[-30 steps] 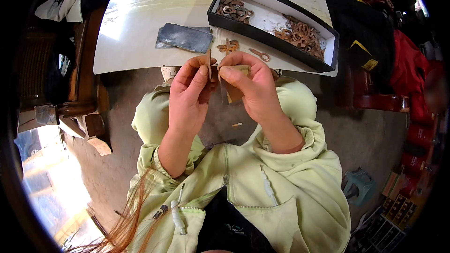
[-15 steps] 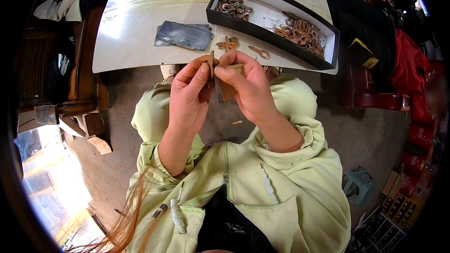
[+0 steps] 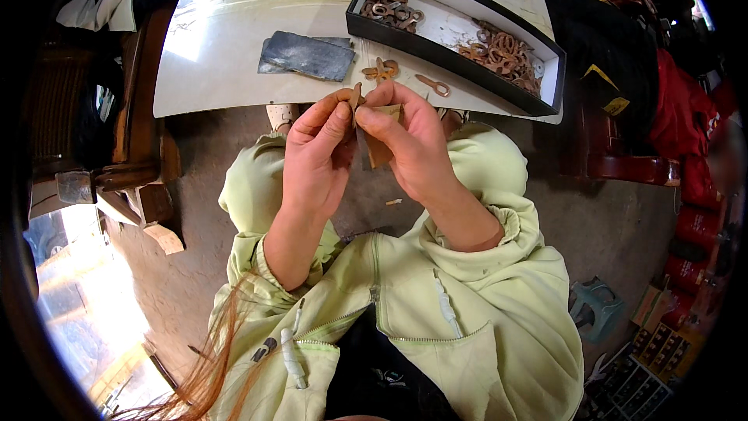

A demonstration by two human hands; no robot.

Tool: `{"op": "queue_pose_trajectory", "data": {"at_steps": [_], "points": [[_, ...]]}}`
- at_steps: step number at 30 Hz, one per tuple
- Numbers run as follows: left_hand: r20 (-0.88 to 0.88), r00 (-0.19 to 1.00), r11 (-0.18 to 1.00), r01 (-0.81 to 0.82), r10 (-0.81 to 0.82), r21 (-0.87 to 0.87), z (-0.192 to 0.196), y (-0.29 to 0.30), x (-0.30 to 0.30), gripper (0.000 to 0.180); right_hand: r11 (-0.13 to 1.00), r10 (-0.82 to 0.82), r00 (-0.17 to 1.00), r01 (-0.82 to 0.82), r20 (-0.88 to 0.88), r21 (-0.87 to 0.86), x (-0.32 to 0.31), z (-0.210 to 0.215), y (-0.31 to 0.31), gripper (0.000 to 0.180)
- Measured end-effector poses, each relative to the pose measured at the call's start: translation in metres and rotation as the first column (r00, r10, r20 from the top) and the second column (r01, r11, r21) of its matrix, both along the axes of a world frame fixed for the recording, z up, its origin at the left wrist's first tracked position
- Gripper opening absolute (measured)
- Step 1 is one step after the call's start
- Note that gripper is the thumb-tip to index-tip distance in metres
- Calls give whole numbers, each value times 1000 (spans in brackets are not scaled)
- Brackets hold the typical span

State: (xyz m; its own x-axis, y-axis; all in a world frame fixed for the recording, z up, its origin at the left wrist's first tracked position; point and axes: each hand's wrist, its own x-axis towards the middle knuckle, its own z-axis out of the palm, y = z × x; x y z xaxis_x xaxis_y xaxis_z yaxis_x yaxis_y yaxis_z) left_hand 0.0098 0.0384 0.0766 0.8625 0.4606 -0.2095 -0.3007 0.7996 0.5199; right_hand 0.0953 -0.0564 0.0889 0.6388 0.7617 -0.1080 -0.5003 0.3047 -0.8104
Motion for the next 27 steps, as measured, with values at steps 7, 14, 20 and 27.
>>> {"op": "queue_pose_trajectory", "data": {"at_steps": [7, 14, 20, 27], "points": [[18, 999, 997, 43, -42, -64, -4, 2, -1, 22, 999, 43, 998, -41, -39, 32, 2, -2, -2, 10], [3, 997, 992, 77, -77, -99, -6, 2, -2, 22, 999, 52, 999, -52, -1, 2, 5, -3, -4, 10], [-27, 998, 998, 47, -48, -30, 1, 1, 0, 22, 999, 42, 998, -42, -35, 4, 3, -2, -5, 10], [-10, 998, 997, 63, -63, -43, 3, 1, -1, 22, 998, -19, 1000, 20, -13, 59, 0, 0, 1, 13]]}}
